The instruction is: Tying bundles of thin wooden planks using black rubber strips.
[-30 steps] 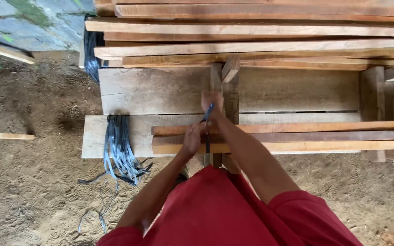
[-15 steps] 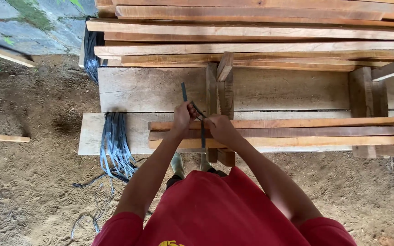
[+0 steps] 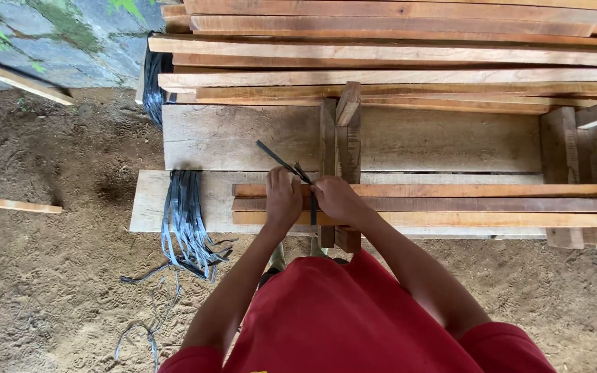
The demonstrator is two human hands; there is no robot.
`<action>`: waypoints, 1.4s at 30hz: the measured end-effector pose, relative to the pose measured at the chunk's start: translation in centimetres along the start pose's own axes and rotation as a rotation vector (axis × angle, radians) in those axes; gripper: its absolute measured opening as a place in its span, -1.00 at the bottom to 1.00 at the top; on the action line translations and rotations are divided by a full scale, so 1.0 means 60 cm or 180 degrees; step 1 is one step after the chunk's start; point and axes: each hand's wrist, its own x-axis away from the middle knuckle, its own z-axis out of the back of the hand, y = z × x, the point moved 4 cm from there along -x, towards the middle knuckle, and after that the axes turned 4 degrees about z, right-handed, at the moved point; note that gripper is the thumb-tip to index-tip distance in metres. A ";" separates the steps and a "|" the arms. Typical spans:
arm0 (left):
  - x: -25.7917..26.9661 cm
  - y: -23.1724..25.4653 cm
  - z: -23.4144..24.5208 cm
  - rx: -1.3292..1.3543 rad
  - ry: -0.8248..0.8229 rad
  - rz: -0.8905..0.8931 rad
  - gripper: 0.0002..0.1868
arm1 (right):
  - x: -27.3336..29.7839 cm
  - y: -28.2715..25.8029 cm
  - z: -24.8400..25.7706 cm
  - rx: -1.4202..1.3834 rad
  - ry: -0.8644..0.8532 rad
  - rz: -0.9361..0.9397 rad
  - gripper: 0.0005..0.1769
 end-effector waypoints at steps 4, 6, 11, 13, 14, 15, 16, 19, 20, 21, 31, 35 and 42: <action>-0.002 0.006 -0.021 -0.0447 -0.0399 0.0213 -0.56 | -0.010 0.031 -0.012 0.0050 0.0004 0.0111 -0.51; -0.012 0.008 -0.019 -0.0411 -0.0399 0.0455 -0.52 | -0.009 0.026 -0.012 0.0104 0.0101 0.0119 -0.52; -0.029 0.008 -0.018 -0.0076 -0.0715 0.0954 -0.54 | 0.016 -0.002 0.020 -0.0306 0.0372 0.0115 -0.50; -0.029 0.031 0.000 -0.0006 -0.0859 0.1058 -0.53 | 0.029 -0.012 0.034 -0.0516 0.0512 0.0053 -0.51; -0.029 0.031 0.002 0.0042 -0.0960 0.1015 -0.56 | 0.035 -0.022 0.044 -0.0954 0.0675 -0.0169 -0.53; -0.029 0.031 0.003 0.0091 -0.1061 0.0972 -0.59 | 0.042 -0.033 0.053 -0.1393 0.0835 -0.0390 -0.54; -0.030 0.034 0.009 0.0085 -0.1059 0.0946 -0.59 | 0.043 -0.037 0.058 -0.1393 0.0859 -0.0377 -0.54; -0.034 0.021 -0.005 0.0199 -0.1323 0.0789 -0.58 | 0.045 -0.052 0.069 -0.1642 0.1011 -0.0243 -0.50; -0.039 0.002 -0.031 0.0098 -0.1455 0.0675 -0.65 | 0.044 -0.054 0.071 -0.1703 0.1120 -0.0191 -0.50; -0.043 -0.017 -0.057 -0.0005 -0.1586 0.0559 -0.70 | 0.042 -0.055 0.072 -0.1763 0.1229 -0.0139 -0.50; -0.039 -0.060 -0.068 0.0285 -0.1718 0.0609 -0.78 | -0.019 -0.085 0.072 -0.1416 0.1210 0.0509 -0.58; -0.041 -0.061 -0.069 0.0153 -0.1707 0.0585 -0.75 | -0.059 -0.071 0.056 -0.1179 0.1291 0.0603 -0.63; -0.035 -0.009 -0.038 -0.0132 -0.1667 0.0544 -0.70 | -0.062 -0.107 0.060 -0.1235 0.1077 0.0527 -0.55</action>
